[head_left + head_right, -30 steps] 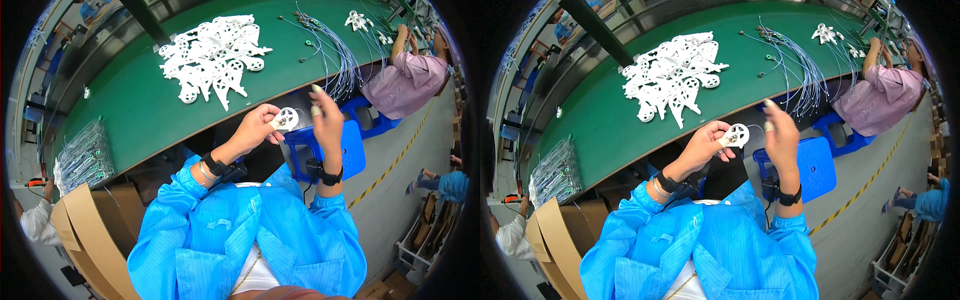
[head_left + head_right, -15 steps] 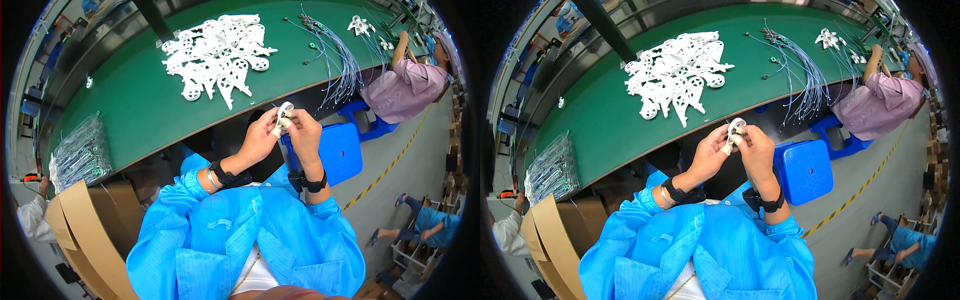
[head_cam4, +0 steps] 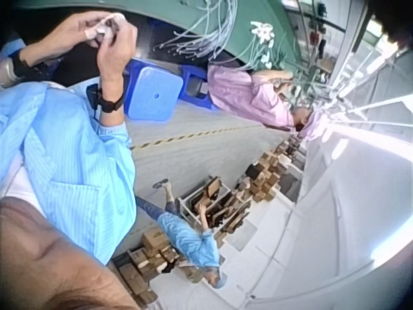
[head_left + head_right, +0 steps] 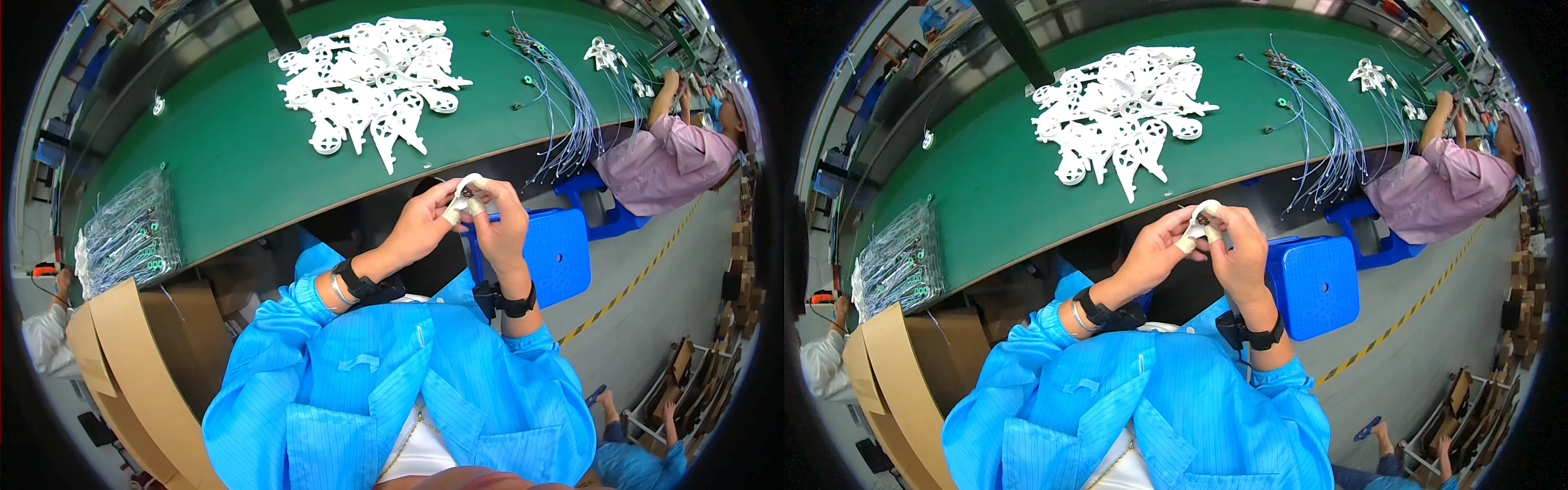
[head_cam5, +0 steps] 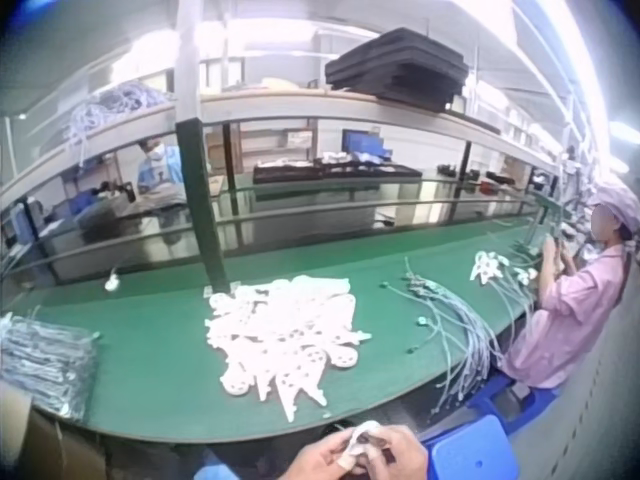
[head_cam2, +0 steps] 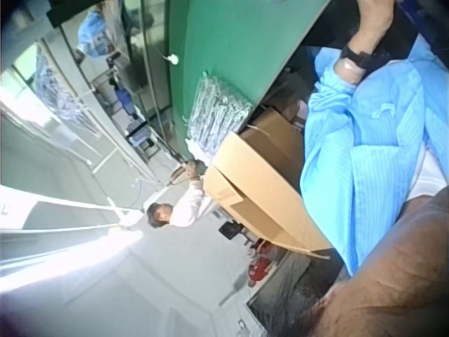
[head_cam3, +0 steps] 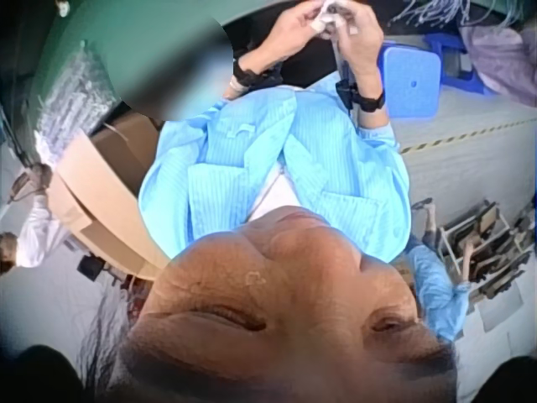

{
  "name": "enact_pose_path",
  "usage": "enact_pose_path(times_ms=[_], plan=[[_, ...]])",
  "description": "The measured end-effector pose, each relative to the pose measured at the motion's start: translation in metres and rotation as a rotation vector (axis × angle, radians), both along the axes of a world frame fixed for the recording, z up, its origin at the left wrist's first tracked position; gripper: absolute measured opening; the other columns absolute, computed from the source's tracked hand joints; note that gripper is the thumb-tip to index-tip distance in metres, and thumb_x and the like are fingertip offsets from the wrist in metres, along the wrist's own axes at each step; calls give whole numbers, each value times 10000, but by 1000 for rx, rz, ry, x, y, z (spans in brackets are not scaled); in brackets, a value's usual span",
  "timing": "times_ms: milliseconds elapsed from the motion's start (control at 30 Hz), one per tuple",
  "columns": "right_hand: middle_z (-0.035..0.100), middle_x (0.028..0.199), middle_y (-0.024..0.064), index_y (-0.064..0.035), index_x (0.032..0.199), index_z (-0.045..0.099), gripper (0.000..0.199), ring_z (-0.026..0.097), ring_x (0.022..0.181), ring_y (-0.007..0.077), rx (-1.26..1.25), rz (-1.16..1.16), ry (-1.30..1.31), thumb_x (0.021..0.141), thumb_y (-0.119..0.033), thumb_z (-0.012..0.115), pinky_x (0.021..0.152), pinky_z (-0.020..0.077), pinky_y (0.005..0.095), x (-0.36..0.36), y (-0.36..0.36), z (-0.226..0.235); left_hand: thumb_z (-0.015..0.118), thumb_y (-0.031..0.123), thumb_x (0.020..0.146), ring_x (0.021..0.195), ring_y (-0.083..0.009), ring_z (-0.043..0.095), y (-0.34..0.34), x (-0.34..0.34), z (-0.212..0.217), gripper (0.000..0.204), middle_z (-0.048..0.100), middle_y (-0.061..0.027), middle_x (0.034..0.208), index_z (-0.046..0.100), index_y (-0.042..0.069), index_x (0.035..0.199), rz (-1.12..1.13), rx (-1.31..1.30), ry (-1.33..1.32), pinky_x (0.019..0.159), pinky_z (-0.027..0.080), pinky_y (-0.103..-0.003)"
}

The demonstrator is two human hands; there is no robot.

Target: Assembling small white plastic components with wires on a manufacturing production line.

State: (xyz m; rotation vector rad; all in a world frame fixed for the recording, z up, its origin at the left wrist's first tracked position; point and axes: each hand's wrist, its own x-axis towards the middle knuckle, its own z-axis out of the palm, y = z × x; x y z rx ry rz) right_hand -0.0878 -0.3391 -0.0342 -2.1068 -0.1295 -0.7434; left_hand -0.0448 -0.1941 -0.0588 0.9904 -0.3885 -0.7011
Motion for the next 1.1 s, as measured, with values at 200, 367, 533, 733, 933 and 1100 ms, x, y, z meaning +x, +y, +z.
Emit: enact_pose_path(times_ms=[200,367,533,733,933,1100], plan=[[619,925,136,-14,963,600,325,604,814,275,-91,-78,-36,662,107,596,664,497,332,3,5,-2,524,97,916,875,-131,618,-6,5,2,355,596,-101,1053,431,-25,1236,79,74,2,678,525,-238],[619,909,140,-17,934,603,301,596,819,282,-103,-213,-62,656,101,608,646,490,330,1,13,-9,542,103,910,806,-115,625,-12,5,1,290,613,-94,993,467,-28,1157,137,132,-39,618,507,-214],[619,897,135,7,896,605,199,602,722,220,31,-221,-27,713,81,631,574,479,283,-5,6,-15,543,88,904,770,-99,615,-15,4,0,270,619,-93,976,472,-28,1137,181,158,-36,592,499,-204],[637,801,92,21,910,624,147,591,608,114,298,-166,91,766,29,653,545,468,236,-5,19,-18,530,57,899,807,-98,617,-16,1,-7,258,629,-104,988,462,-26,1134,274,194,-134,603,506,-209],[651,831,101,21,917,632,150,614,662,120,380,-193,86,768,36,640,584,485,232,-4,21,-21,530,36,890,904,-124,623,-12,-3,-11,361,625,-122,1060,414,-24,1227,263,365,-393,696,524,-243],[641,879,132,22,927,635,181,629,711,173,140,-206,-57,748,52,641,612,498,254,-1,17,-14,534,33,885,889,-146,636,-19,-13,-7,510,630,-136,1026,332,6,1353,258,270,-462,702,518,-258]])
